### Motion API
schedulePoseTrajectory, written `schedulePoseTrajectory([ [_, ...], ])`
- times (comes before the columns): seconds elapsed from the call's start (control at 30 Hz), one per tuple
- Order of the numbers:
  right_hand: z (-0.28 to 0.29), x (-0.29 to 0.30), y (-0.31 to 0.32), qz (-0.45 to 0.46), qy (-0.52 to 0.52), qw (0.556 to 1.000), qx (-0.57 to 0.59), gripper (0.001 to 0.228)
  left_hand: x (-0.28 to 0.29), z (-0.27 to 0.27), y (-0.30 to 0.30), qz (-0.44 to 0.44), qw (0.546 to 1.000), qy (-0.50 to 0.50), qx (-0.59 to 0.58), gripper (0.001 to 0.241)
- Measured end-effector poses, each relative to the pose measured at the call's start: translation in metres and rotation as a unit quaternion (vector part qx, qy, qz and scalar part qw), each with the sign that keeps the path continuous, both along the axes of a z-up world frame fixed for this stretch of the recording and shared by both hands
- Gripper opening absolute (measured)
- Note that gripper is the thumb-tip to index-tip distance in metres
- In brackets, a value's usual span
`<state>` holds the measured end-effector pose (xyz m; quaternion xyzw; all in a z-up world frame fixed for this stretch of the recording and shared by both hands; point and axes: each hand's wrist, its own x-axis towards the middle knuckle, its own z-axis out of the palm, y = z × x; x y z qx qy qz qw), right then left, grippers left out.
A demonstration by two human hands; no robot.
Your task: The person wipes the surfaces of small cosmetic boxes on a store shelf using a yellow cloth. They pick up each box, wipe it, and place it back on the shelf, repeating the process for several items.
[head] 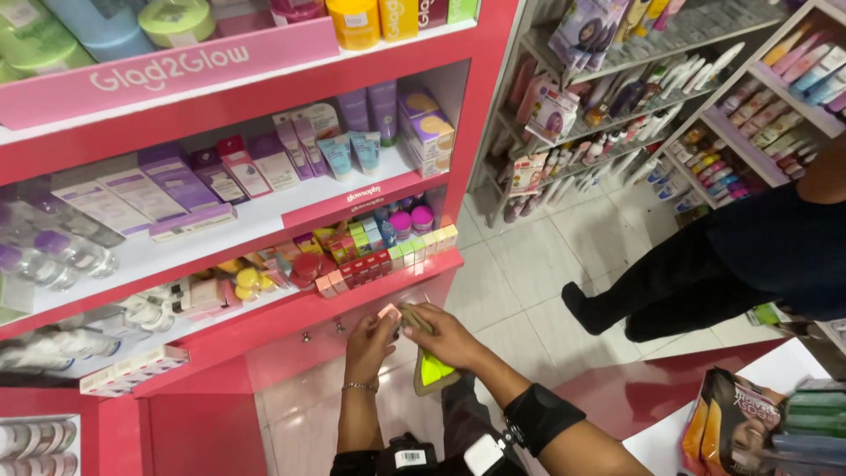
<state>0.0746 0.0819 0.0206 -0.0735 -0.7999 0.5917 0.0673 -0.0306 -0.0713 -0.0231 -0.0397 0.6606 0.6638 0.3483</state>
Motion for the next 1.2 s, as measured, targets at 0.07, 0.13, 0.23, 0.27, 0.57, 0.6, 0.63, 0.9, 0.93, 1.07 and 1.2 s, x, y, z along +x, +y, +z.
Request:
schedulePoseTrajectory([
  [0.07, -0.002, -0.004, 0.008, -0.004, 0.001, 1.000, -0.006, 0.045, -0.002, 0.007, 0.009, -0.006, 1.000, 0.006, -0.013, 0.049],
  [0.13, -0.002, -0.005, 0.012, -0.006, 0.005, 1.000, -0.010, 0.044, -0.004, 0.005, 0.014, -0.012, 1.000, 0.014, -0.026, 0.048],
  [0.23, -0.002, -0.008, 0.013, -0.011, 0.016, 1.000, -0.014, 0.046, -0.006, -0.006, 0.016, -0.024, 0.998, 0.038, -0.032, 0.048],
  [0.27, -0.003, -0.010, 0.015, -0.013, 0.015, 0.999, -0.025, 0.048, -0.007, -0.007, 0.017, -0.028, 0.999, 0.040, -0.024, 0.048],
  [0.57, -0.013, -0.017, 0.015, -0.009, 0.001, 1.000, -0.026, 0.049, -0.010, -0.004, 0.020, -0.016, 0.999, 0.017, -0.026, 0.050],
  [0.6, -0.010, -0.016, 0.015, -0.016, -0.013, 0.999, -0.039, 0.049, -0.009, -0.006, 0.020, -0.018, 0.999, 0.015, -0.028, 0.052],
  [0.63, -0.011, -0.013, 0.016, -0.016, -0.014, 0.999, -0.039, 0.049, -0.007, -0.006, 0.022, -0.018, 0.999, 0.013, -0.028, 0.052],
  [0.9, -0.021, 0.002, 0.027, -0.059, -0.010, 0.996, -0.071, 0.044, 0.001, -0.010, 0.038, -0.066, 0.997, 0.031, -0.031, 0.053],
  [0.93, -0.021, 0.003, 0.026, -0.067, -0.009, 0.995, -0.070, 0.044, 0.001, -0.008, 0.038, -0.073, 0.996, 0.032, -0.029, 0.053],
  [1.07, -0.016, 0.006, 0.033, -0.061, 0.026, 0.996, -0.056, 0.043, 0.000, -0.005, 0.047, -0.085, 0.996, 0.018, -0.021, 0.052],
  [1.2, 0.011, 0.012, 0.029, -0.064, 0.052, 0.993, -0.079, 0.049, 0.001, -0.017, 0.043, -0.058, 0.998, 0.035, -0.011, 0.053],
])
